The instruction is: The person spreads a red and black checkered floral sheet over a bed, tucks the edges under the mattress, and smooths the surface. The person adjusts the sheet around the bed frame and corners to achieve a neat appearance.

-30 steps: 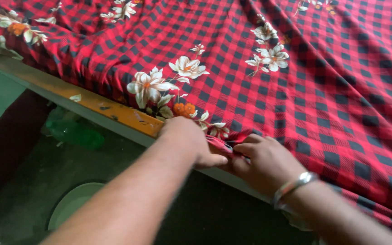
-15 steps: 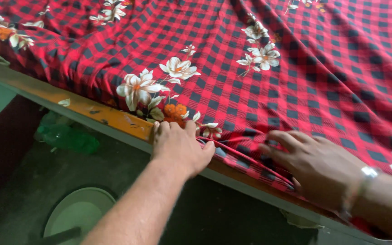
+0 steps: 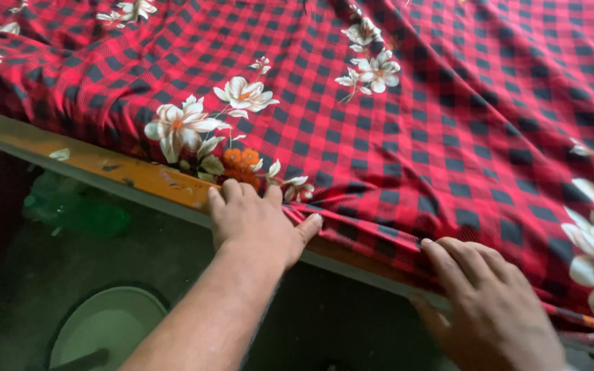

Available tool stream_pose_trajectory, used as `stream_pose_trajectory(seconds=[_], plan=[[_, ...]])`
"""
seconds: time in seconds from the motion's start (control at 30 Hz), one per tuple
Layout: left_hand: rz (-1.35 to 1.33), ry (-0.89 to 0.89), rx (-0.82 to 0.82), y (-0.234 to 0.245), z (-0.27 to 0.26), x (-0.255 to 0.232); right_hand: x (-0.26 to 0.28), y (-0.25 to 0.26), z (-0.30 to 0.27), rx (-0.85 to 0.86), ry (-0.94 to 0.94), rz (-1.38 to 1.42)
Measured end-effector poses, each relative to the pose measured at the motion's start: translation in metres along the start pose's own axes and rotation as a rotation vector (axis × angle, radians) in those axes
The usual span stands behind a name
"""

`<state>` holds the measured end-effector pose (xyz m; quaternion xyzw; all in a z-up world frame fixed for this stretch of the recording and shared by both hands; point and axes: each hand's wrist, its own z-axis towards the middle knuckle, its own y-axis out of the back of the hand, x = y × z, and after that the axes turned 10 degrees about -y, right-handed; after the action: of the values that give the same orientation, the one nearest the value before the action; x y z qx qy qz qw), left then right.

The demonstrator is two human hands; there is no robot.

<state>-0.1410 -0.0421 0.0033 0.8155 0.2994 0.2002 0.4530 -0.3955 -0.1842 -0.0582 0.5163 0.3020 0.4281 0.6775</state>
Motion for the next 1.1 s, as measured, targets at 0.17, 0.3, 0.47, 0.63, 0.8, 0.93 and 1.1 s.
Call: stream_pose_trajectory(seconds=[0.17,0.3,0.47,0.63,0.8,0.93,1.1], plan=[[0.148,-0.083,0.047,0.013,0.002,-0.001,0.035,0.000,-0.011,0.018,-0.236,-0.125],[0.154,-0.179,0.052,0.025,-0.002,0.011,0.038,0.019,-0.014,0.250,-0.485,-0.375],[0.166,-0.221,0.060,0.028,-0.004,0.018,0.033,0.008,-0.007,0.328,-0.547,-0.275],[0.102,-0.217,-0.011,0.013,-0.004,0.021,0.044,0.008,-0.001,0.104,-0.423,-0.200],[0.134,-0.178,-0.055,-0.006,-0.004,0.015,0.040,0.029,0.033,0.629,-0.748,-0.239],[0.170,-0.115,-0.153,-0.016,-0.012,-0.003,0.037,0.041,0.031,0.556,-0.611,-0.240],[0.293,-0.296,-0.254,-0.019,-0.017,-0.041,0.039,0.036,0.021,0.513,-0.628,-0.182]])
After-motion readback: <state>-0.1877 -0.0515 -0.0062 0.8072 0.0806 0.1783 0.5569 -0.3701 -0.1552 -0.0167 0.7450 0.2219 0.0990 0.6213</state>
